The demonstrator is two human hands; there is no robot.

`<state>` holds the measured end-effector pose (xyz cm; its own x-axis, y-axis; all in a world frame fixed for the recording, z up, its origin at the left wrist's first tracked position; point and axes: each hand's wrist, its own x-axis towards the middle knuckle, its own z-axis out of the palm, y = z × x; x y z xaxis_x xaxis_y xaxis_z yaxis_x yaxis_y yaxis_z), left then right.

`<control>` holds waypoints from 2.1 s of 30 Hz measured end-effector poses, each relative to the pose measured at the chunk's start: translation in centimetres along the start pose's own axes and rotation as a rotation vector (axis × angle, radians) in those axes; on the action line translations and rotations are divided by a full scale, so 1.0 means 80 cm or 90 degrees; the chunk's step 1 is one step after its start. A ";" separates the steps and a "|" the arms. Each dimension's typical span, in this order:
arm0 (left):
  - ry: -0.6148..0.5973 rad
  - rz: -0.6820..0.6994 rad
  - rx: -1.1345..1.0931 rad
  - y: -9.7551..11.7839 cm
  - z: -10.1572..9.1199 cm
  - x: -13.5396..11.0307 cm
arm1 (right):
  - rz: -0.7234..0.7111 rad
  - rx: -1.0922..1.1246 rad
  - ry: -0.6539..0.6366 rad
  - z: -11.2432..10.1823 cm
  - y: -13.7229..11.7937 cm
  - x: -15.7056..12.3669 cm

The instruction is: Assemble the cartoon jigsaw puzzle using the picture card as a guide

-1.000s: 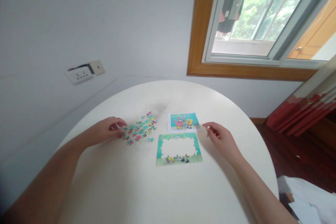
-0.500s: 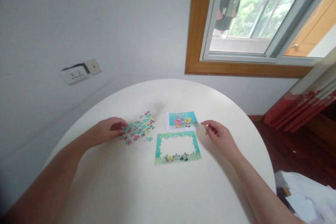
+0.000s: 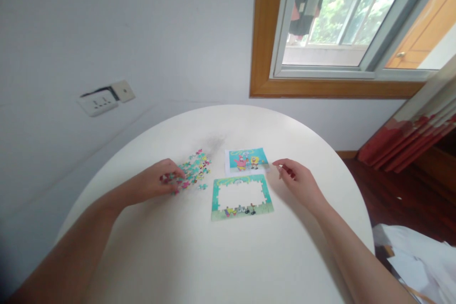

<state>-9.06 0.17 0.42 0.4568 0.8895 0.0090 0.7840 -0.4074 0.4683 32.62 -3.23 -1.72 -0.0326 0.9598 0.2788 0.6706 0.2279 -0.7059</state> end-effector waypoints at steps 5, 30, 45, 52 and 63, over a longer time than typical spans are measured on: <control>-0.032 0.039 0.015 0.020 0.008 0.002 | -0.009 -0.005 -0.002 0.000 0.000 0.000; 0.004 0.036 -0.017 0.027 0.004 0.001 | 0.002 -0.007 -0.019 0.002 -0.003 -0.001; 0.177 0.067 0.144 0.009 0.012 0.010 | 0.016 0.002 -0.027 0.002 -0.002 -0.001; 0.324 -0.061 0.261 -0.026 -0.003 0.004 | 0.023 0.000 -0.029 0.001 -0.005 -0.001; 0.200 -0.088 0.225 -0.031 0.009 0.008 | 0.022 -0.009 -0.034 0.003 -0.001 -0.002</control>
<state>-10.41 1.59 -1.33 0.2320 0.9375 0.2594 0.9478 -0.2778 0.1562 32.41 -3.32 -1.87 -0.0484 0.9744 0.2195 0.6828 0.1927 -0.7047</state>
